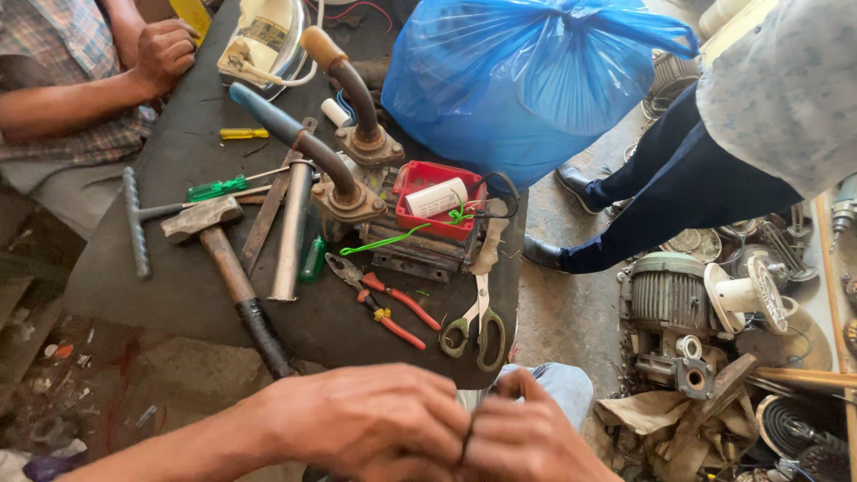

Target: The person wraps electrical tape around a black wire connected to a small motor. They repeatedly tear off pieces of tape and wrap them around the wire to insulate it.

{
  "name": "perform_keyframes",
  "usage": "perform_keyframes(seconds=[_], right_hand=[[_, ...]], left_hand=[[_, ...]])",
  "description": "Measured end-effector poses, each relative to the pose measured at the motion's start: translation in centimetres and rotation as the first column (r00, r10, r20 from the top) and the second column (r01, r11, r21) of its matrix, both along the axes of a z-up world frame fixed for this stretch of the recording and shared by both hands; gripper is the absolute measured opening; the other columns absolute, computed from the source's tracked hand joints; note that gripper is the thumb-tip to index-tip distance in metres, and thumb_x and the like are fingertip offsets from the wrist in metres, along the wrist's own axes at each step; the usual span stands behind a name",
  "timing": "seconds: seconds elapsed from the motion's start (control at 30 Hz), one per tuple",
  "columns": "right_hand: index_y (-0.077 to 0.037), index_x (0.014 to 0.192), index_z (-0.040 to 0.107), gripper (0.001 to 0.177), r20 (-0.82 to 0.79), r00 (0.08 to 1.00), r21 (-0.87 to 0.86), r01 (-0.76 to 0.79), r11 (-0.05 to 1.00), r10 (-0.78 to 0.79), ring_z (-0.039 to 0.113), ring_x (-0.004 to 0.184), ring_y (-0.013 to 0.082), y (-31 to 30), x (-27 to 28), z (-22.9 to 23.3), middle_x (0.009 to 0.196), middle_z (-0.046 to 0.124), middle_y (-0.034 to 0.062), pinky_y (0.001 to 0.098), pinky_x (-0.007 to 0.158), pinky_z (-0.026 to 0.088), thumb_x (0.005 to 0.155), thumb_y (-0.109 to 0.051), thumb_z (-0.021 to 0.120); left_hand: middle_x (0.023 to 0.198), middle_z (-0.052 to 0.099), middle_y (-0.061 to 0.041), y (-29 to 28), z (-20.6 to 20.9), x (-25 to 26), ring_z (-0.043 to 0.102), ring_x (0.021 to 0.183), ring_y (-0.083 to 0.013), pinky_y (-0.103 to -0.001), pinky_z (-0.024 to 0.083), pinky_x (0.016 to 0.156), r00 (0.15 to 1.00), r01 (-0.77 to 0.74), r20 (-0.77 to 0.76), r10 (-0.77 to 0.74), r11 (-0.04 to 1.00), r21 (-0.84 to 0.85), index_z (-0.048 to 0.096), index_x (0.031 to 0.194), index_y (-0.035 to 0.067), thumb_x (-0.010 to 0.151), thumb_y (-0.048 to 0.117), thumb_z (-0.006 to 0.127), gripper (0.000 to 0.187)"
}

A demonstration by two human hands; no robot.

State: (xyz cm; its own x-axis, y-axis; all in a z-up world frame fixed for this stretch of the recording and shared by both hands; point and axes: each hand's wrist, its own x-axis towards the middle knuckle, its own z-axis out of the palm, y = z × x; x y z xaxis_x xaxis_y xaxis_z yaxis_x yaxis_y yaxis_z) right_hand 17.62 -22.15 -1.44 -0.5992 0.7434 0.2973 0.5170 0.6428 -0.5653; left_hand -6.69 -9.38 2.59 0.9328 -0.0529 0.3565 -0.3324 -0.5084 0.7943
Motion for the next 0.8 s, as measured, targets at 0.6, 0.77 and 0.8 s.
perform_keyframes(seconds=[0.6,0.77,0.8], right_hand=[[-0.006,0.092,0.077,0.017,0.102,0.773,-0.067,0.634,0.771,-0.626,0.073,0.094,0.0179,-6.2,7.0,-0.6,0.091,0.077,0.0059,0.0360,0.094,0.050,0.075,-0.008,0.078],[-0.004,0.091,0.074,0.009,-0.068,0.782,-0.236,0.591,0.771,-0.620,0.075,0.087,0.0176,-3.7,1.0,-1.4,0.084,0.078,0.0034,0.0351,0.090,0.051,0.082,-0.004,0.076],[-0.004,0.091,0.074,0.010,-0.071,0.754,-0.247,0.621,0.744,-0.653,0.075,0.086,0.0176,-3.4,0.3,-1.4,0.085,0.078,0.0036,0.0340,0.089,0.051,0.082,-0.004,0.076]], left_hand=[[0.125,0.063,-0.019,5.7,-8.3,-4.4,0.062,0.114,-0.0366,-0.042,0.048,0.098,0.744,-0.611,0.016,0.668,0.670,0.421,0.065,0.120,-0.002,0.091,0.030,0.069,0.044],[0.128,0.061,-0.017,5.8,-12.0,-3.1,0.057,0.116,-0.0369,-0.044,0.045,0.100,0.542,-0.780,-0.012,0.840,0.509,0.363,0.064,0.130,0.002,0.089,0.029,0.075,0.051],[0.126,0.061,-0.015,5.6,-12.2,-3.1,0.056,0.116,-0.0363,-0.045,0.044,0.101,0.492,-0.806,-0.007,0.871,0.458,0.375,0.066,0.128,0.004,0.086,0.030,0.077,0.050]])
